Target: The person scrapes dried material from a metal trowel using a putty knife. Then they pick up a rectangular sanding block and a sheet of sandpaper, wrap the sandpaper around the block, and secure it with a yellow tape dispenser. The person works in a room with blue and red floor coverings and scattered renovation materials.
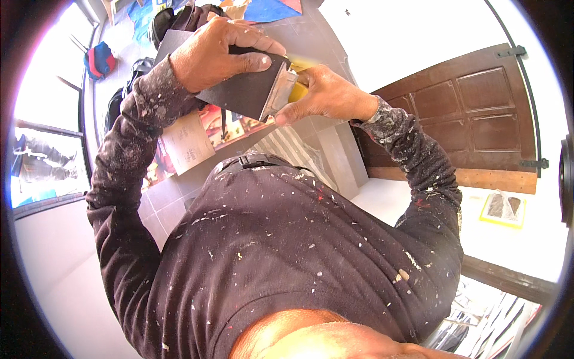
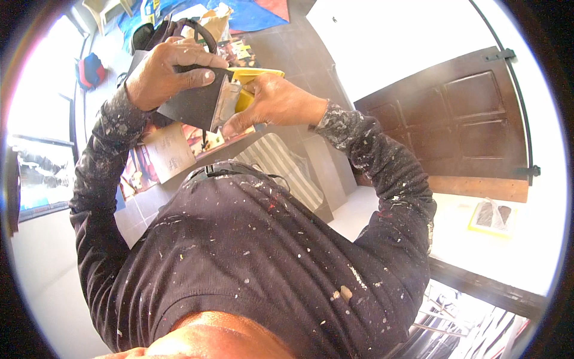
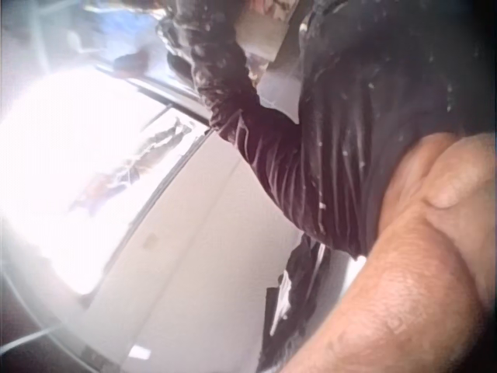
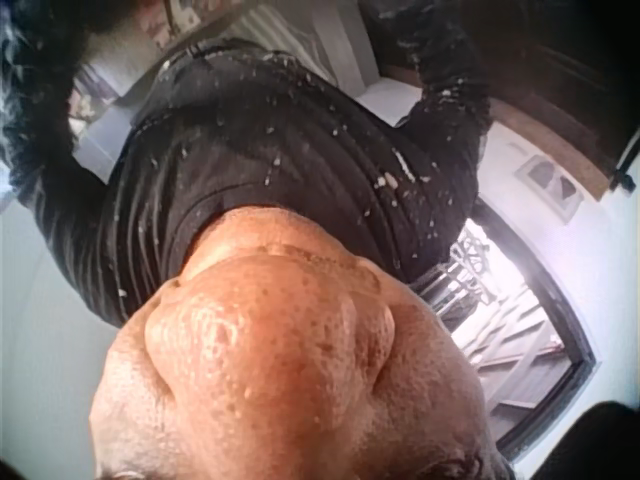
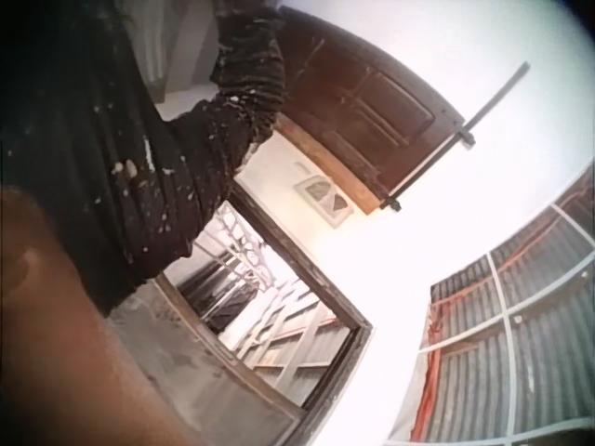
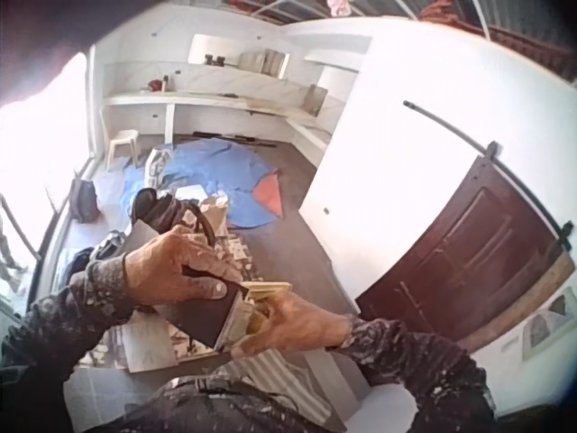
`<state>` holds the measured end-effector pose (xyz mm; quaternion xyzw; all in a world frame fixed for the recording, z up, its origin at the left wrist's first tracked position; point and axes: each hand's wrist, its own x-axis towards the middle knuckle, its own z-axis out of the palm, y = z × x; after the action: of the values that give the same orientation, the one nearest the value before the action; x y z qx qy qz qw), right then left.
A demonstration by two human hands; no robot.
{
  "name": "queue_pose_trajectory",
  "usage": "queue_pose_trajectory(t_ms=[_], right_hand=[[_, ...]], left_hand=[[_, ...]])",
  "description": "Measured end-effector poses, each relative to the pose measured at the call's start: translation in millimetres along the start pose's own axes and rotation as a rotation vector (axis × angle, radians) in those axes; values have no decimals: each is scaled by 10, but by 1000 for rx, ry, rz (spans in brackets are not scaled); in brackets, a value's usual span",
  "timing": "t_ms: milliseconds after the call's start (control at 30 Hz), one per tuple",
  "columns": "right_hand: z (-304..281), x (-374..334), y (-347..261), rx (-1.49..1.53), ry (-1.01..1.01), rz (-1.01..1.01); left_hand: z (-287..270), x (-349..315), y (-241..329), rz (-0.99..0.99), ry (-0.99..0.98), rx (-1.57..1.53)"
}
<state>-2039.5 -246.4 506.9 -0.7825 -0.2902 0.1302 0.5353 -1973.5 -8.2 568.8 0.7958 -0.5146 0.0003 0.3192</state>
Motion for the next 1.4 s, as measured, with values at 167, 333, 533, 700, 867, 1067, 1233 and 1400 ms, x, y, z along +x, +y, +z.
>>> queue_pose_trajectory(t_ms=[167, 333, 533, 700, 867, 1067, 1233, 1400], right_hand=[[-58, 8, 23, -74, -6, 18], [-28, -3, -38, -39, 46, -57], [-53, 25, 15, -109, 14, 16], [-16, 73, 33, -154, 38, -13], [-2, 70, -30, -185, 18, 73], [-58, 33, -233, -87, -31, 42], [-93, 14, -119, 0, 36, 11], [120, -17, 130, -258, 255, -6]], left_hand=[[-22, 44, 55, 51, 25, 40], [-28, 52, 57, 32, 16, 71], [-31, 46, 89, -29, 13, -32], [-51, 11, 42, 11, 34, 20], [-75, 23, 9, -42, -6, -8], [-224, 110, -11, 113, 23, 318], [-96, 1, 212, 175, 503, 645], [488, -426, 426, -55, 718, 306]])
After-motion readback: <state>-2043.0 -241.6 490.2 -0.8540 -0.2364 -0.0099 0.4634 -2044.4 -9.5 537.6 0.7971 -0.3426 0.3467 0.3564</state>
